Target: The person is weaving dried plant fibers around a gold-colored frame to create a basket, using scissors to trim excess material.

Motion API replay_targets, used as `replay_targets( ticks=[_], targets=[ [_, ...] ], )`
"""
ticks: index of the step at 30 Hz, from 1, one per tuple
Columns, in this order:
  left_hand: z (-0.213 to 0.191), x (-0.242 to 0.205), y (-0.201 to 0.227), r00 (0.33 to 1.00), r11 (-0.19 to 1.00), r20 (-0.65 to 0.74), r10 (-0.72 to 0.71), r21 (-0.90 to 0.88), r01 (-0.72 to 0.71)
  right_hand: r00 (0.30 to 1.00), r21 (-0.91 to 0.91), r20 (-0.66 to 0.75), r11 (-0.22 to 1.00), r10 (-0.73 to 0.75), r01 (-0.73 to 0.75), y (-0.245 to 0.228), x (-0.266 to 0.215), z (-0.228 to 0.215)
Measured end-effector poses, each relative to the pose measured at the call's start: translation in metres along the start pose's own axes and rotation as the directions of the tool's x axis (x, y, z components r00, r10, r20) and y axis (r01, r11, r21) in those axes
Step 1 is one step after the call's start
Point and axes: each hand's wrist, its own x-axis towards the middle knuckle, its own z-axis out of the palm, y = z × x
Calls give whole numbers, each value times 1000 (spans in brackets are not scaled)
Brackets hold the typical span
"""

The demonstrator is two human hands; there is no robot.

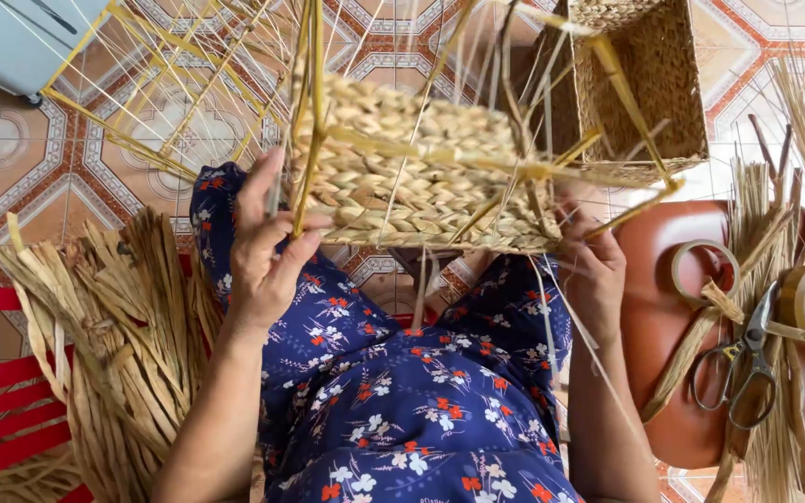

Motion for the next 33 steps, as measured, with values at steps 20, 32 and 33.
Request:
replay_targets(
  ticks=[20, 32, 33],
  targets=[
    [21, -132, -30, 979, 862, -44, -198, 468, 195, 982, -510, 85, 840, -167, 187, 4, -17, -35],
    [-2, -190, 0, 896, 796, 149, -418, 536, 282, 992, -674, -102, 729, 68, -119, -68, -84, -27],
    [-7, -199, -6, 887, 799, 157, -435, 522, 299, 982, -661, -187, 736, 24, -144, -80, -90, -27]
  ],
)
